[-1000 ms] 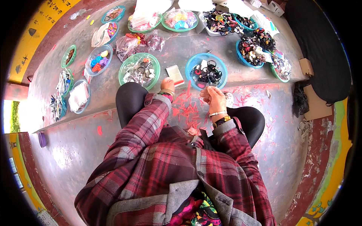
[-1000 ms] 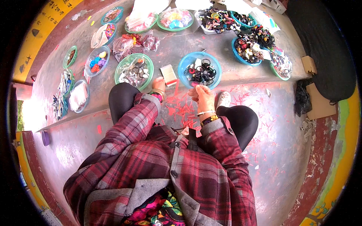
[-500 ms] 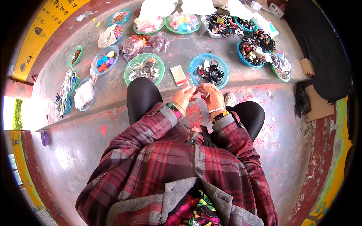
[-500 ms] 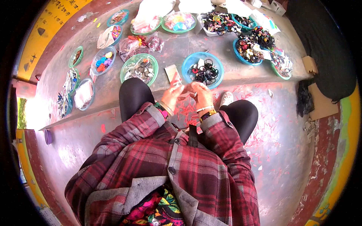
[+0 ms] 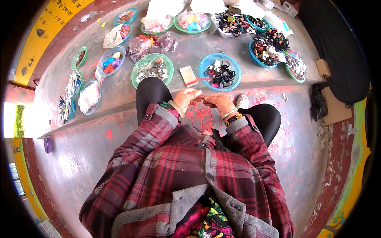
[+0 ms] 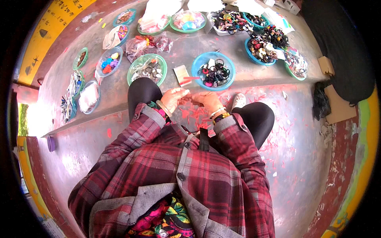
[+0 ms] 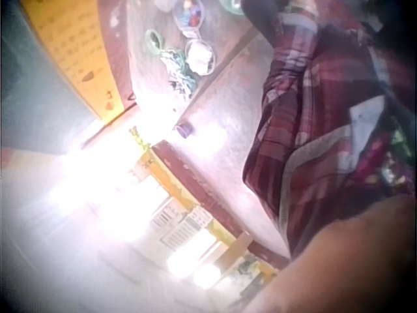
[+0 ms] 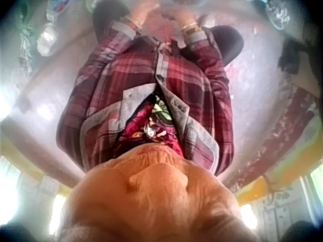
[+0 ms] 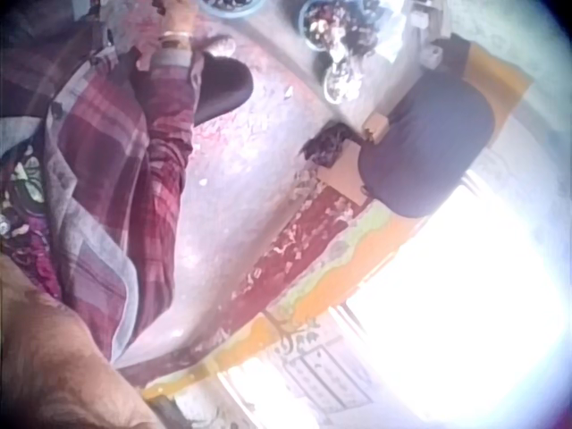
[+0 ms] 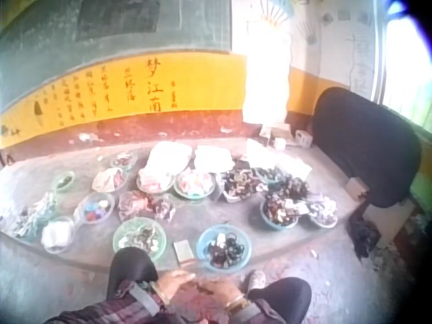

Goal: The person sits on the floor and repeatedly picks up small hair accessories, places them into clear plastic bags, and seals the bags. The person handles the items one at a time, organizing them into individual packages.

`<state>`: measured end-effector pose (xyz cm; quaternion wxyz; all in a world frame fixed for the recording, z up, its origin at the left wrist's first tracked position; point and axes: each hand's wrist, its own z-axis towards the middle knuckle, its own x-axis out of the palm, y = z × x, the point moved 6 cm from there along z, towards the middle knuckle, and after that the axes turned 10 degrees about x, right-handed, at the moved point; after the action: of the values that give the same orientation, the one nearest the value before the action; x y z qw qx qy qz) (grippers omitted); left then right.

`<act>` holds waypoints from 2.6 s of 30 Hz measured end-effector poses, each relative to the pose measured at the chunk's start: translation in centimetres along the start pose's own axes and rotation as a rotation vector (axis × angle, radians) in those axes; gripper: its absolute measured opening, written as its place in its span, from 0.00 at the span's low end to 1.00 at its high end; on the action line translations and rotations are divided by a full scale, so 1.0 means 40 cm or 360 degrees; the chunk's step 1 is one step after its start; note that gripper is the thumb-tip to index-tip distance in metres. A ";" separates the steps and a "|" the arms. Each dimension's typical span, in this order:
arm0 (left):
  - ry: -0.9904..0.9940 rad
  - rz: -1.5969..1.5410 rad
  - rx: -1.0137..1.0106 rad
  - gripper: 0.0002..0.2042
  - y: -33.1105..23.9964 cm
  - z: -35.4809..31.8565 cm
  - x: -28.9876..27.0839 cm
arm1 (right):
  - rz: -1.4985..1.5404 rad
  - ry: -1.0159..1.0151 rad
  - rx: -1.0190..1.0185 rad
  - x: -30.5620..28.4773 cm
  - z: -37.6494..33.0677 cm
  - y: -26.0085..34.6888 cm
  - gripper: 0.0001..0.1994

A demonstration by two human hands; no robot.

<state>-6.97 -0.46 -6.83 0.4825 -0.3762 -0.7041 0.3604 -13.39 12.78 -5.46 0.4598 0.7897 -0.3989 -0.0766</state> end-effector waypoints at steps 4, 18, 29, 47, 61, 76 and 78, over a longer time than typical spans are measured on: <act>0.0051 0.0056 0.0014 0.09 0.014 0.002 0.008 | 0.0198 -0.0088 -0.0059 -0.010 -0.002 0.007 0.08; 0.0110 0.0014 0.0043 0.08 0.029 0.017 0.005 | 0.0169 -0.0137 -0.0073 -0.019 0.012 0.008 0.04; 0.0107 0.0244 0.0218 0.08 0.011 0.020 0.000 | 0.0124 -0.0079 -0.0224 -0.017 0.026 0.015 0.02; -0.0011 0.0304 0.0466 0.07 -0.033 0.007 0.014 | 0.0103 0.0001 -0.0220 -0.004 0.032 0.006 0.05; 0.0006 0.0484 0.0539 0.08 -0.013 0.016 0.000 | 0.0082 0.0038 -0.0146 0.006 0.028 0.005 0.06; 0.0034 0.0297 0.0471 0.08 -0.010 0.020 0.005 | 0.0123 -0.0027 -0.0273 0.001 0.029 0.012 0.02; 0.0004 0.0282 0.0423 0.08 -0.015 0.018 0.007 | 0.0127 -0.0035 -0.0292 0.004 0.026 0.019 0.02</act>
<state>-7.83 -0.59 -6.40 0.4950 -0.3702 -0.6138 0.4911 -14.21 11.79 -5.40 0.5284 0.7269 -0.4263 -0.1030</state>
